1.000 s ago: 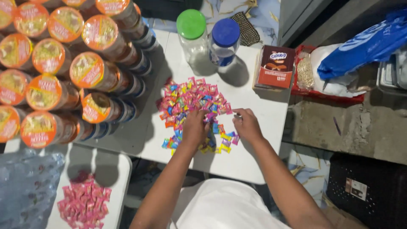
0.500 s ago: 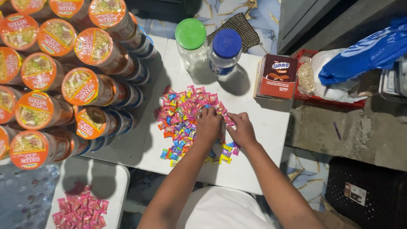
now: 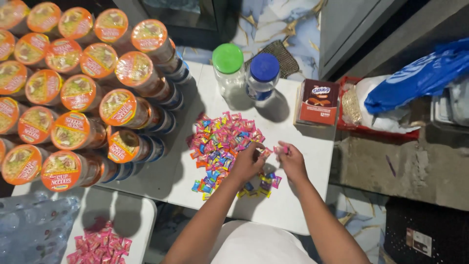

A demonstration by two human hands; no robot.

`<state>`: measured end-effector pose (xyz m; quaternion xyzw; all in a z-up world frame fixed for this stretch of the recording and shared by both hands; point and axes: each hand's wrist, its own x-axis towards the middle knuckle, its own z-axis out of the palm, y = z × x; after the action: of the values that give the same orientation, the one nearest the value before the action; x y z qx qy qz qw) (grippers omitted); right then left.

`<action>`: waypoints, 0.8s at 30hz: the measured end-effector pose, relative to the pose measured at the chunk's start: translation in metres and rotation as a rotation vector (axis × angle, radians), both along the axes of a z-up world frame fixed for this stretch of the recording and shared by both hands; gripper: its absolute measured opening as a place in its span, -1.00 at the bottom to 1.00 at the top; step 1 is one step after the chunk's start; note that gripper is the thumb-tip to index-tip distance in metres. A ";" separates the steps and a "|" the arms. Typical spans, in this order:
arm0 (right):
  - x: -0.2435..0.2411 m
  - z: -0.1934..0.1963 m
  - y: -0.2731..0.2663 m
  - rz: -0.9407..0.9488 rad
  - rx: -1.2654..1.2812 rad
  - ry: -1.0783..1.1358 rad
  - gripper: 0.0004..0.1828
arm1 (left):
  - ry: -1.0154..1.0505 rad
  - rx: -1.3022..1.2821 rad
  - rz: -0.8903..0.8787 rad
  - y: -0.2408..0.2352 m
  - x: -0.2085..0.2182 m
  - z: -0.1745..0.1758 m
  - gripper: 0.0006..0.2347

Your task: Organizing and sorting various small candy packets on a table among other grocery items.

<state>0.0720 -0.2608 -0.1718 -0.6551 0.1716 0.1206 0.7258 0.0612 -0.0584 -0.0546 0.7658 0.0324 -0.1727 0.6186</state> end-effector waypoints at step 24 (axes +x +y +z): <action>-0.046 0.064 0.018 0.201 0.538 0.162 -0.94 | -0.042 -0.109 0.181 0.058 -0.067 0.040 -0.69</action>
<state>0.0264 -0.2425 -0.1080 -0.4414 0.1251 0.2849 0.8417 -0.0054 0.0000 -0.0143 0.7283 0.0791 -0.1017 0.6731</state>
